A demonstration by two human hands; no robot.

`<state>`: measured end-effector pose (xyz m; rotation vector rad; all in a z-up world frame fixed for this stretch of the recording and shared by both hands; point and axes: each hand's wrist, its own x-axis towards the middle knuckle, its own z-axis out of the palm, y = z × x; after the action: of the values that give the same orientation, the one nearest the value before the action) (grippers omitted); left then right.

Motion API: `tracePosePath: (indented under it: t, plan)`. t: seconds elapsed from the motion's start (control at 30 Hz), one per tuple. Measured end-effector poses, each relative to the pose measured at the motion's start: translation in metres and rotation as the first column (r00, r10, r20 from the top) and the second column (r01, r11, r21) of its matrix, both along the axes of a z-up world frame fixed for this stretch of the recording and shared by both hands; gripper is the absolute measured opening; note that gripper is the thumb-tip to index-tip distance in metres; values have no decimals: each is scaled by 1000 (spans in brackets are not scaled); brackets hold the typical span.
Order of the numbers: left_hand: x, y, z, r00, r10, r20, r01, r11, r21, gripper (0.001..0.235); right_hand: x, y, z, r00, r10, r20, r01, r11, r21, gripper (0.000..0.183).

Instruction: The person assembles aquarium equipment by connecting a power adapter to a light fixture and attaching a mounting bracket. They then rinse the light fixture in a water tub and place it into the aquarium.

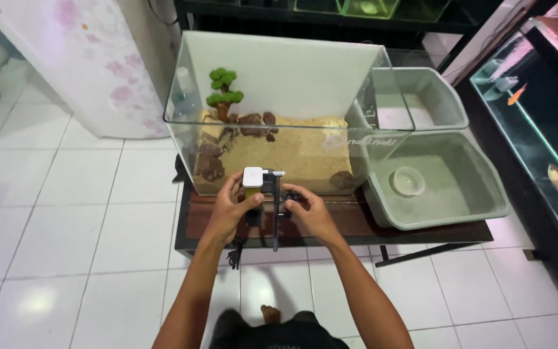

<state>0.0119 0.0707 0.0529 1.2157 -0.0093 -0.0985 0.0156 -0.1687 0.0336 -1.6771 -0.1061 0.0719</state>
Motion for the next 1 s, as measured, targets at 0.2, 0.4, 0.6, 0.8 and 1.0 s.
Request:
tracePosePath:
  t: [0.2, 0.4, 0.6, 0.8, 1.0]
  plan:
    - [4, 3, -10, 987, -119, 108, 112, 991, 67, 107, 13, -8, -32, 996, 43, -83, -43, 999, 5, 48]
    - [7, 2, -28, 996, -75, 48, 71, 995, 68, 78, 13, -9, -50, 995, 49, -83, -51, 998, -26, 46]
    - [10, 10, -22, 988, -154, -20, 155, 966, 207, 74, 32, -15, -75, 996, 16, -93, -11, 998, 63, 46]
    - [1, 19, -14, 987, -131, -93, 143, 981, 132, 71, 43, -24, -70, 981, -130, -146, 190, 812, 552, 44]
    - [7, 38, -49, 996, -37, -81, 37, 999, 1, 67, 43, -51, -209, 988, -145, 48, 147, 813, -563, 52]
